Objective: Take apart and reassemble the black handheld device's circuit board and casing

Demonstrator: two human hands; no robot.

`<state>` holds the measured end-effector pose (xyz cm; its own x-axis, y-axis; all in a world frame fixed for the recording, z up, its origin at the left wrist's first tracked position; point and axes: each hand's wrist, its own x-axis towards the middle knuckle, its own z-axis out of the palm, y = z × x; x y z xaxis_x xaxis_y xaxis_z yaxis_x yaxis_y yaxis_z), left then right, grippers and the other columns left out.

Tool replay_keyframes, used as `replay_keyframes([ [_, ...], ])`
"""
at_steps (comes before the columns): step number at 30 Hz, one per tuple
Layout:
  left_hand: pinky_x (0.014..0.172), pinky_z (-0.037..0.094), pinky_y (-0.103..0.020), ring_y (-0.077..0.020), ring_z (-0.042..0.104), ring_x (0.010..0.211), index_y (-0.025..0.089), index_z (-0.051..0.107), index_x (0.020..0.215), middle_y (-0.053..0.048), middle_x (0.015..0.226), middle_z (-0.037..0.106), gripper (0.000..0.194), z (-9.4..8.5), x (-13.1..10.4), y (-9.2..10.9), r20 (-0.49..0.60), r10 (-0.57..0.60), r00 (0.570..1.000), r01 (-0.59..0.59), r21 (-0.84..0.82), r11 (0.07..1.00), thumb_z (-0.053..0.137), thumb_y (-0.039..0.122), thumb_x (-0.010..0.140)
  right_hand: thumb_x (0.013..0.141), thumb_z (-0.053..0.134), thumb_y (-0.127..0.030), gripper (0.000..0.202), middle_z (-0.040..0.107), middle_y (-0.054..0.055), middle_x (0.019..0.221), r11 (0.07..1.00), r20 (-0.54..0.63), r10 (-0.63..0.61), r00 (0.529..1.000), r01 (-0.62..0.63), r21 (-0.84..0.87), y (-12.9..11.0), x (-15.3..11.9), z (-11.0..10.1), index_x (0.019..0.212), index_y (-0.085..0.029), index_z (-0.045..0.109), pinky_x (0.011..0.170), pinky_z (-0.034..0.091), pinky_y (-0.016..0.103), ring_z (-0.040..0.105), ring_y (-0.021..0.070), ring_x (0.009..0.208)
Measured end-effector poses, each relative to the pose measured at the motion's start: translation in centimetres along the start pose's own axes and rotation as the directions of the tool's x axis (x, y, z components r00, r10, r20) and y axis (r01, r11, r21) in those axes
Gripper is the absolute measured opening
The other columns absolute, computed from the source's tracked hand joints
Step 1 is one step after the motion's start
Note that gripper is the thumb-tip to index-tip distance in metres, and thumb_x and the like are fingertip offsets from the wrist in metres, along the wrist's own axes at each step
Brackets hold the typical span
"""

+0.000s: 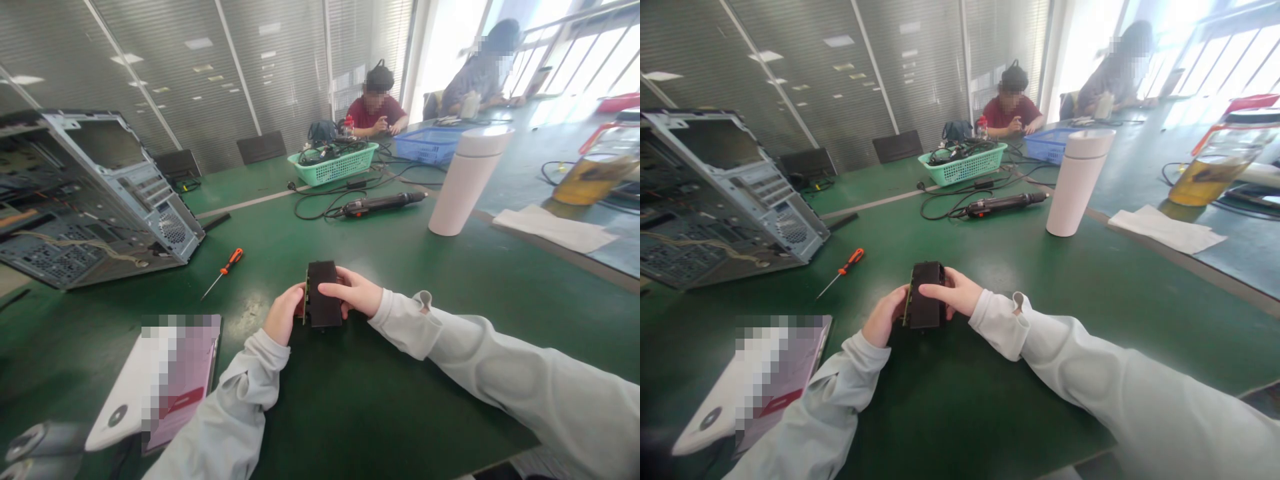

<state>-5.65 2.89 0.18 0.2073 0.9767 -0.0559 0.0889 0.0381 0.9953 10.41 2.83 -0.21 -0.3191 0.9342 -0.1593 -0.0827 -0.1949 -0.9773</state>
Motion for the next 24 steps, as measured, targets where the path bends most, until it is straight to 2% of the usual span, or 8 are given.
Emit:
replay_keyframes([
  [2,0.072,0.047,-0.031,-0.0221,0.061,0.079,0.016,0.067,0.075,-0.004,0.073,0.068,0.03,0.2,-0.3,0.5,-0.023,0.069,0.997,-0.066,0.107,0.992,0.059,0.042,0.062,0.075,0.066,-0.031,0.045,0.054,0.0,0.068,1.0,0.006,0.001,1.0,-0.001,-0.022,0.1,0.1,0.0,0.108,-0.012,0.043,0.031,0.04,0.015,0.05,0.0089,0.042],
  [4,0.074,0.046,-0.031,-0.0221,0.06,0.079,0.017,0.066,0.072,-0.004,0.073,0.068,0.03,0.3,-0.4,0.8,-0.02,0.083,0.996,-0.079,0.15,0.986,0.061,0.044,0.061,0.076,0.065,-0.036,0.045,0.052,-0.002,0.063,0.999,-0.016,0.008,1.0,-0.009,-0.038,0.2,0.1,0.0,0.107,-0.013,0.042,0.03,0.038,0.016,0.048,0.009,0.04],
  [8,0.079,0.044,-0.031,-0.0219,0.059,0.082,0.018,0.064,0.069,-0.004,0.076,0.067,0.032,0.0,-0.1,0.2,-0.061,0.107,0.992,-0.096,0.172,0.98,0.055,0.048,0.066,0.084,0.053,-0.04,0.033,0.046,-0.005,0.056,0.999,-0.083,0.032,0.996,-0.029,0.036,0.2,0.1,0.0,0.102,-0.015,0.041,0.029,0.032,0.014,0.043,0.0069,0.037],
  [11,0.084,0.041,-0.032,-0.0223,0.058,0.088,0.017,0.062,0.073,-0.005,0.082,0.066,0.033,-0.2,0.2,-0.4,-0.085,0.101,0.991,-0.086,0.16,0.983,0.051,0.048,0.07,0.086,0.046,-0.036,0.022,0.04,-0.006,0.053,0.992,-0.105,0.07,0.992,-0.057,0.116,-0.1,0.0,0.2,0.095,-0.016,0.041,0.028,0.028,0.013,0.04,0.006,0.037],
  [17,0.082,0.041,-0.033,-0.0232,0.057,0.086,0.015,0.061,0.078,-0.007,0.083,0.066,0.035,0.0,0.0,-0.4,-0.031,0.096,0.995,-0.089,0.183,0.979,0.048,0.047,0.071,0.078,0.052,-0.026,0.019,0.04,-0.007,0.047,0.998,-0.234,0.038,0.972,-0.023,0.067,-0.8,-0.5,0.7,0.09,-0.013,0.044,0.03,0.024,0.014,0.034,0.005,0.033],
  [24,0.081,0.041,-0.031,-0.0215,0.057,0.084,0.016,0.063,0.074,-0.004,0.076,0.065,0.031,-0.3,0.2,-0.7,-0.102,0.127,0.987,-0.111,0.154,0.982,0.05,0.043,0.071,0.079,0.051,-0.025,0.017,0.038,-0.007,0.045,0.995,-0.319,0.063,0.946,-0.035,0.092,-1.2,-0.3,0.2,0.087,-0.014,0.042,0.03,0.021,0.014,0.033,0.0057,0.032],
])
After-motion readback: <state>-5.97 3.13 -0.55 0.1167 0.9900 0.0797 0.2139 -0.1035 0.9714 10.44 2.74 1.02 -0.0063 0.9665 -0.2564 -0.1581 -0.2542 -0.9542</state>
